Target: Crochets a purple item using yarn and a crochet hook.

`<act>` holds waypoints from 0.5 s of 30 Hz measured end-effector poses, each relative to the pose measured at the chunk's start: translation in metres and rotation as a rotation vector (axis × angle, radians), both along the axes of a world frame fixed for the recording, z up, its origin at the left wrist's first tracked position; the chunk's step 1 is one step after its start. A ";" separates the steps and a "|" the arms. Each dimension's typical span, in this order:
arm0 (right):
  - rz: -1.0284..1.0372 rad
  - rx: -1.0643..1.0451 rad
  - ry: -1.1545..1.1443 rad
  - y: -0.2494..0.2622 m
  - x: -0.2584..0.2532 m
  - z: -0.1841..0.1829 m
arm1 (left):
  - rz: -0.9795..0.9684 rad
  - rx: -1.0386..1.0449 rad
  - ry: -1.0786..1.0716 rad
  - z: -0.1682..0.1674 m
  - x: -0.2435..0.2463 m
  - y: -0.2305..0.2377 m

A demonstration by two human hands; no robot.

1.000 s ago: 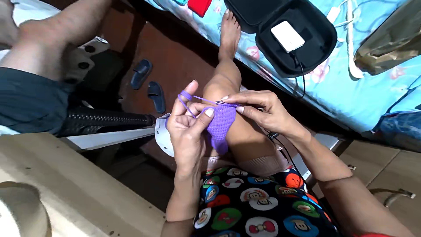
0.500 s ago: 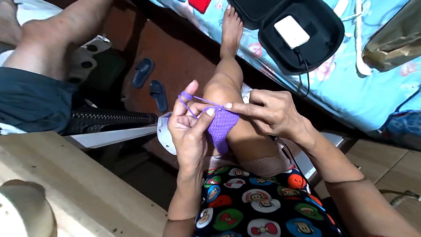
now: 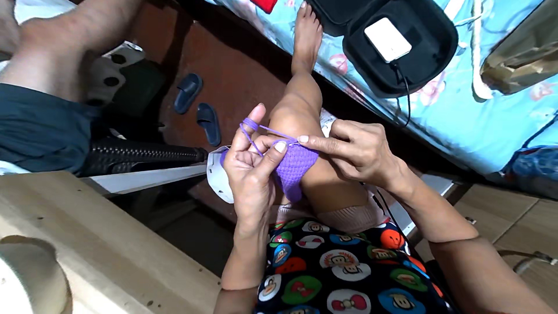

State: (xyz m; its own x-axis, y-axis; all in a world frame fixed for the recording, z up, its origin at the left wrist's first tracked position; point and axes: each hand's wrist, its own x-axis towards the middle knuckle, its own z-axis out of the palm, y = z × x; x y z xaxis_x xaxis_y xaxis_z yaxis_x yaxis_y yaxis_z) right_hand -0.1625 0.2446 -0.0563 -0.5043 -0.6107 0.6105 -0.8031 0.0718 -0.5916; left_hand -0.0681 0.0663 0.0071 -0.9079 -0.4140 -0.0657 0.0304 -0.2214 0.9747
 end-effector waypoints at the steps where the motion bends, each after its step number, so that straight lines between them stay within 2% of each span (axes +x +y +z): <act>1: 0.019 -0.018 -0.044 0.000 0.000 -0.001 | -0.003 -0.015 -0.001 0.000 0.000 0.000; 5: 0.022 -0.061 -0.195 -0.005 0.012 0.005 | 0.072 -0.311 0.090 -0.009 0.005 0.010; 9: -0.042 -0.055 -0.432 -0.014 0.029 0.022 | 0.258 -0.938 0.308 -0.040 0.010 0.016; 11: 0.007 -0.063 -0.643 -0.016 0.032 0.032 | 0.291 -1.107 0.383 -0.053 0.013 0.016; 13: 0.128 -0.172 -0.892 -0.018 0.031 0.037 | 0.288 -1.013 0.407 -0.055 0.014 0.019; 14: 0.157 -0.231 -0.944 -0.019 0.030 0.036 | 0.279 -0.854 0.394 -0.051 0.013 0.022; 15: 0.159 -0.265 -0.903 -0.019 0.030 0.033 | 0.241 -0.652 0.355 -0.045 0.012 0.023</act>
